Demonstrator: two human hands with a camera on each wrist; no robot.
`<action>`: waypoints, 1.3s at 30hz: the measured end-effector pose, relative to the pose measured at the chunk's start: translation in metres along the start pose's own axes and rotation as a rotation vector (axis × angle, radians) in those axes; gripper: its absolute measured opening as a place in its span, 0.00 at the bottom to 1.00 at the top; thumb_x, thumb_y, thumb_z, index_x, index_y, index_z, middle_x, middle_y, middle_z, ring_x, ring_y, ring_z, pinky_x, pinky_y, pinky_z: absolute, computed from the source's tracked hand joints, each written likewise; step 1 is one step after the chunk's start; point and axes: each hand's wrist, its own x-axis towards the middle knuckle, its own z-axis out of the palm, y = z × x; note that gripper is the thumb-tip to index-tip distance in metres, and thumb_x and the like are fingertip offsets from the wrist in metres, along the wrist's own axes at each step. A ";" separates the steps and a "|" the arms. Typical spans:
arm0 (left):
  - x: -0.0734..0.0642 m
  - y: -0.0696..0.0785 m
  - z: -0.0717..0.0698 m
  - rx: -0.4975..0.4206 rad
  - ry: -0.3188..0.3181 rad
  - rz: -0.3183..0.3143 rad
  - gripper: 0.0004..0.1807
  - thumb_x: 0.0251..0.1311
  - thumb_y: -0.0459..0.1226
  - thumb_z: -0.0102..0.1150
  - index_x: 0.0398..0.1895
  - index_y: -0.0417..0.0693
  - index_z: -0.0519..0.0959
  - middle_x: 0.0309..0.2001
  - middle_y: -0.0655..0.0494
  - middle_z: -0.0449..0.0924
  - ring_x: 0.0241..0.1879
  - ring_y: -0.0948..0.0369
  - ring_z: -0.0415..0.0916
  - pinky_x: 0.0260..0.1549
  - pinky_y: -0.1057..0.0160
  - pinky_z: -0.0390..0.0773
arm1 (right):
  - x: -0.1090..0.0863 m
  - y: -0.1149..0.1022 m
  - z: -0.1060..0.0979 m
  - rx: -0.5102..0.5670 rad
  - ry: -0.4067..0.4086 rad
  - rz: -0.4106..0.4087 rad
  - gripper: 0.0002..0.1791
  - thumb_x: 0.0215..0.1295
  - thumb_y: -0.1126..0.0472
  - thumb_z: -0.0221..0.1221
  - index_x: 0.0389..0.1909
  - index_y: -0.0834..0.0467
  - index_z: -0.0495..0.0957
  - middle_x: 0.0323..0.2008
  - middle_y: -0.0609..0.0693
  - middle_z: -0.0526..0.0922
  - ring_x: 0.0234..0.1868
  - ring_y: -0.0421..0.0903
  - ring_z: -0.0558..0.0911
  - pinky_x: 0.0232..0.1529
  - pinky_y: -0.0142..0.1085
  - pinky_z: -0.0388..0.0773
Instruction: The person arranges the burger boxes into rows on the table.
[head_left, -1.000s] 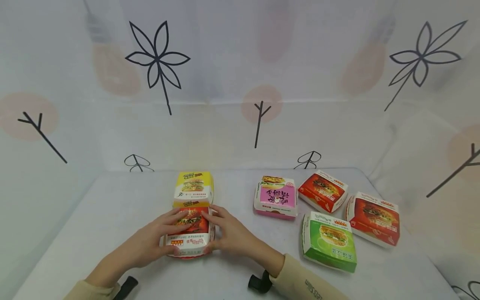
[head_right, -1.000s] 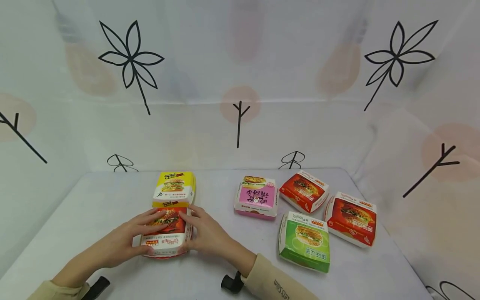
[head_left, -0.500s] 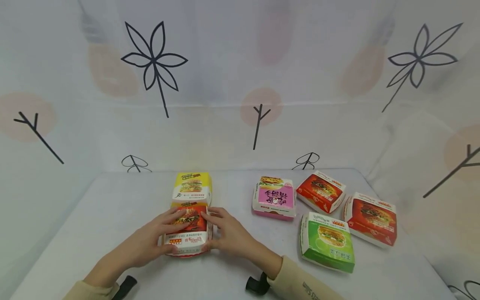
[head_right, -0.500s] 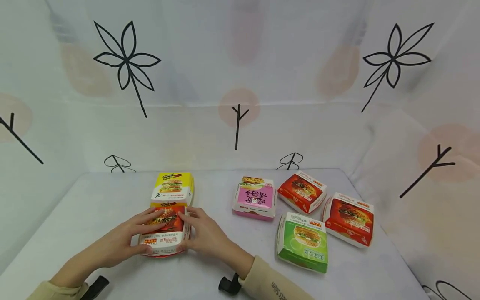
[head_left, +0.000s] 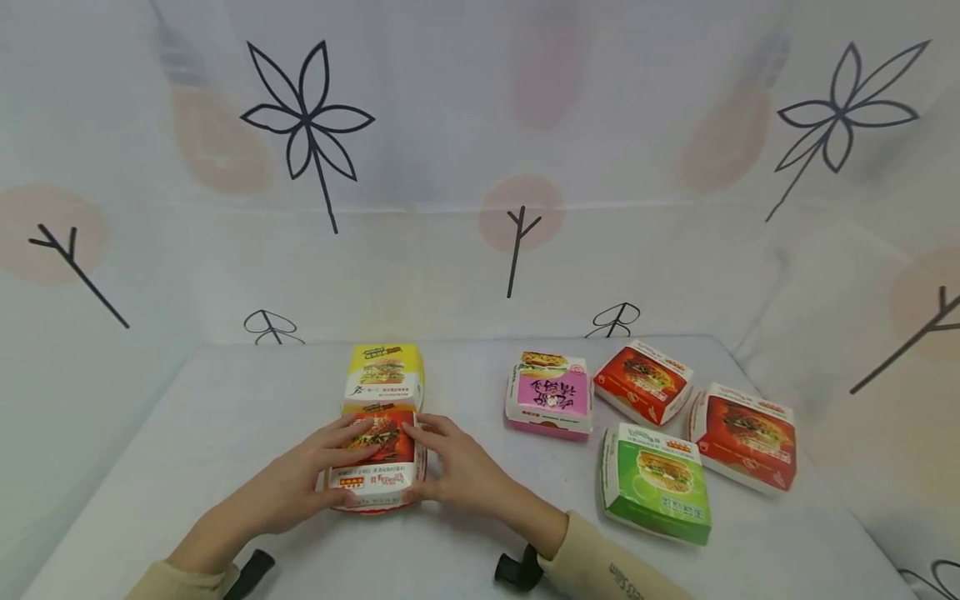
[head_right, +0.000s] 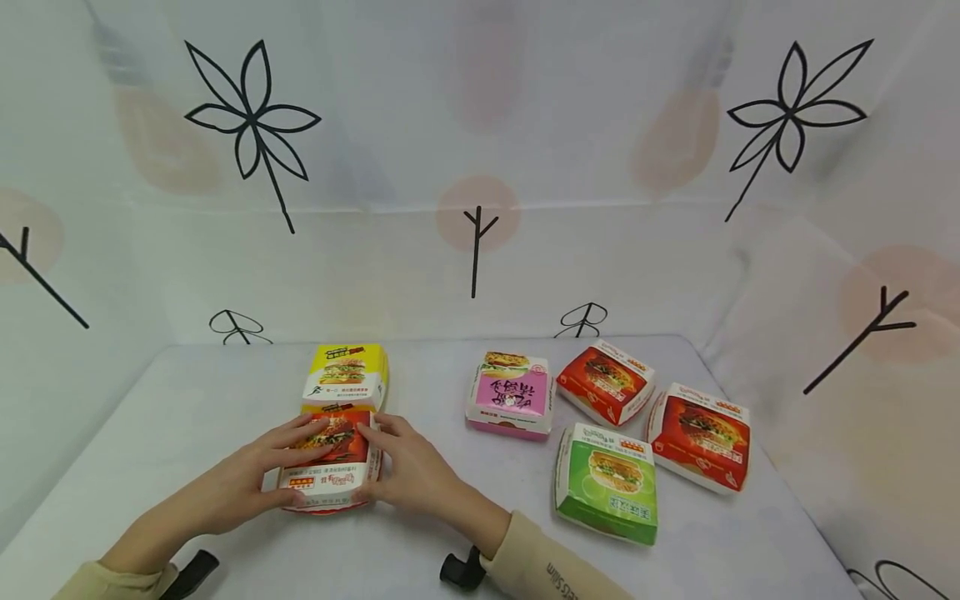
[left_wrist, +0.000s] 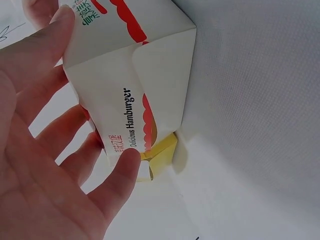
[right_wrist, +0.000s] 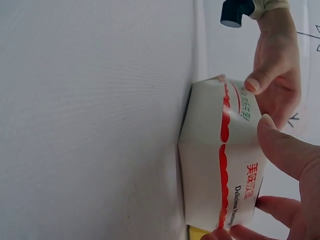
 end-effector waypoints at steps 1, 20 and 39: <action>0.000 0.000 0.000 0.001 0.000 0.001 0.34 0.55 0.46 0.72 0.68 0.62 0.74 0.77 0.56 0.56 0.75 0.42 0.47 0.61 0.34 0.64 | 0.000 0.000 -0.001 0.000 -0.005 0.006 0.47 0.52 0.43 0.74 0.73 0.48 0.67 0.72 0.48 0.63 0.70 0.50 0.66 0.65 0.50 0.68; 0.000 0.000 0.001 -0.010 -0.013 -0.017 0.34 0.57 0.42 0.71 0.69 0.64 0.73 0.77 0.55 0.54 0.75 0.42 0.45 0.61 0.34 0.64 | -0.010 0.012 -0.041 0.140 0.005 -0.012 0.36 0.61 0.52 0.70 0.70 0.49 0.71 0.71 0.46 0.68 0.69 0.46 0.68 0.58 0.44 0.76; -0.001 -0.002 0.002 -0.018 -0.005 -0.026 0.33 0.57 0.42 0.71 0.68 0.61 0.74 0.77 0.54 0.55 0.75 0.43 0.46 0.62 0.36 0.64 | -0.035 0.046 -0.127 0.055 0.192 0.069 0.35 0.62 0.51 0.68 0.70 0.46 0.71 0.70 0.48 0.70 0.67 0.54 0.71 0.57 0.50 0.76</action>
